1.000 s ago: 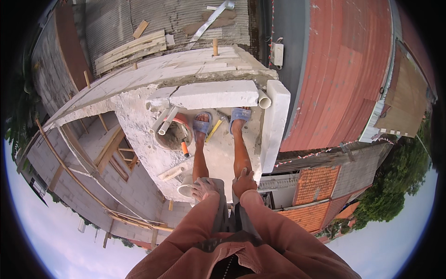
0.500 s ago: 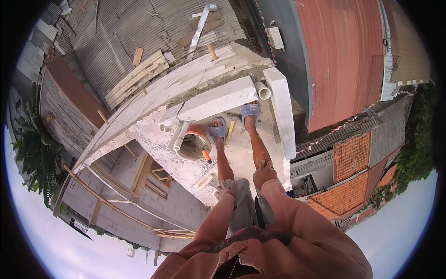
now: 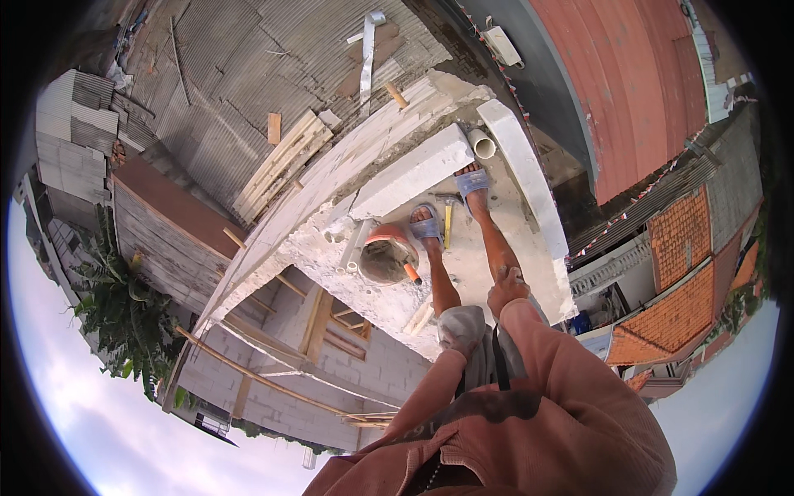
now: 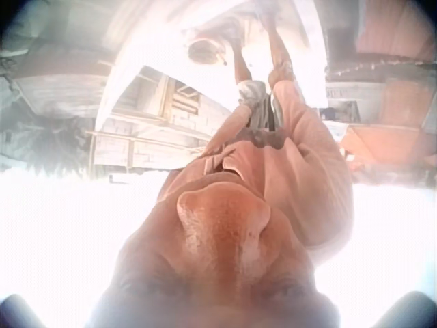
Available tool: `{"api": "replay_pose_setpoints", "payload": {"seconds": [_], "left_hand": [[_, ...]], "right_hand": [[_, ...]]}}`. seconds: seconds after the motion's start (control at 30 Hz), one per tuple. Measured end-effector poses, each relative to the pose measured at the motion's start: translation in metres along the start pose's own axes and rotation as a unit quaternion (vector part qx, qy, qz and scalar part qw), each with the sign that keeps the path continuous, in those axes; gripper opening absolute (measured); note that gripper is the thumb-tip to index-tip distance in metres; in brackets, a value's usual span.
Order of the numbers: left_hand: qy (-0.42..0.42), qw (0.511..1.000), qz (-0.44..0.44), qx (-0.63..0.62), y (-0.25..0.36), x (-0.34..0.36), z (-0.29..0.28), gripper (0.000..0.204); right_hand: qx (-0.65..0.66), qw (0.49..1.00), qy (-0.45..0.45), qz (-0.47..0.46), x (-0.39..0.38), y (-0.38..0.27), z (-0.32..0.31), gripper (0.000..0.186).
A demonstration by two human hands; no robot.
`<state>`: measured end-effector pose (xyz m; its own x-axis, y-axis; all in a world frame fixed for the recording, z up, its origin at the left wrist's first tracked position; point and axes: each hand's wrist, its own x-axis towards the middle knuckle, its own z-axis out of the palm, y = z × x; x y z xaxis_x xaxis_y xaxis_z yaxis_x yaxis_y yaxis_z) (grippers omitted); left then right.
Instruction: The person lays a lightweight concrete block by applying mortar with a trowel to a vertical surface, positioning the block, and then securing it by tapping it with a hammer.
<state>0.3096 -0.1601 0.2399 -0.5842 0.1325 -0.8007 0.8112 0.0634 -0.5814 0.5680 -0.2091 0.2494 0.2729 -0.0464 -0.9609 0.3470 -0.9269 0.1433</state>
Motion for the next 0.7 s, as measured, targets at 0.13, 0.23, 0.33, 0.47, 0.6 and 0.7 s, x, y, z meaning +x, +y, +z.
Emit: {"api": "replay_pose_setpoints", "payload": {"seconds": [0.13,0.23,0.33,0.47,0.6,0.7], "left_hand": [[0.049,0.992,-0.026,-0.117,-0.013,0.029,0.022,0.14],[0.051,0.992,-0.019,-0.112,-0.004,0.003,0.011,0.14],[0.054,0.991,-0.016,-0.124,0.0,-0.008,0.004,0.139],[0.053,0.994,-0.002,-0.1,0.013,-0.031,-0.006,0.139],[0.07,0.993,0.005,-0.094,0.023,-0.04,-0.025,0.139],[0.051,0.998,0.021,0.013,0.037,-0.068,-0.044,0.138]], "right_hand": [[0.002,1.0,-0.007,0.014,0.006,0.005,0.005,0.072],[0.023,0.999,-0.023,0.035,0.005,0.01,0.008,0.072],[0.008,0.999,-0.023,0.022,0.002,0.004,-0.001,0.073],[-0.011,1.0,0.001,-0.015,0.004,0.016,0.014,0.071],[0.033,0.999,-0.035,0.006,0.002,0.005,-0.011,0.067],[0.077,0.996,-0.014,-0.03,0.006,0.016,-0.011,0.059]]}}
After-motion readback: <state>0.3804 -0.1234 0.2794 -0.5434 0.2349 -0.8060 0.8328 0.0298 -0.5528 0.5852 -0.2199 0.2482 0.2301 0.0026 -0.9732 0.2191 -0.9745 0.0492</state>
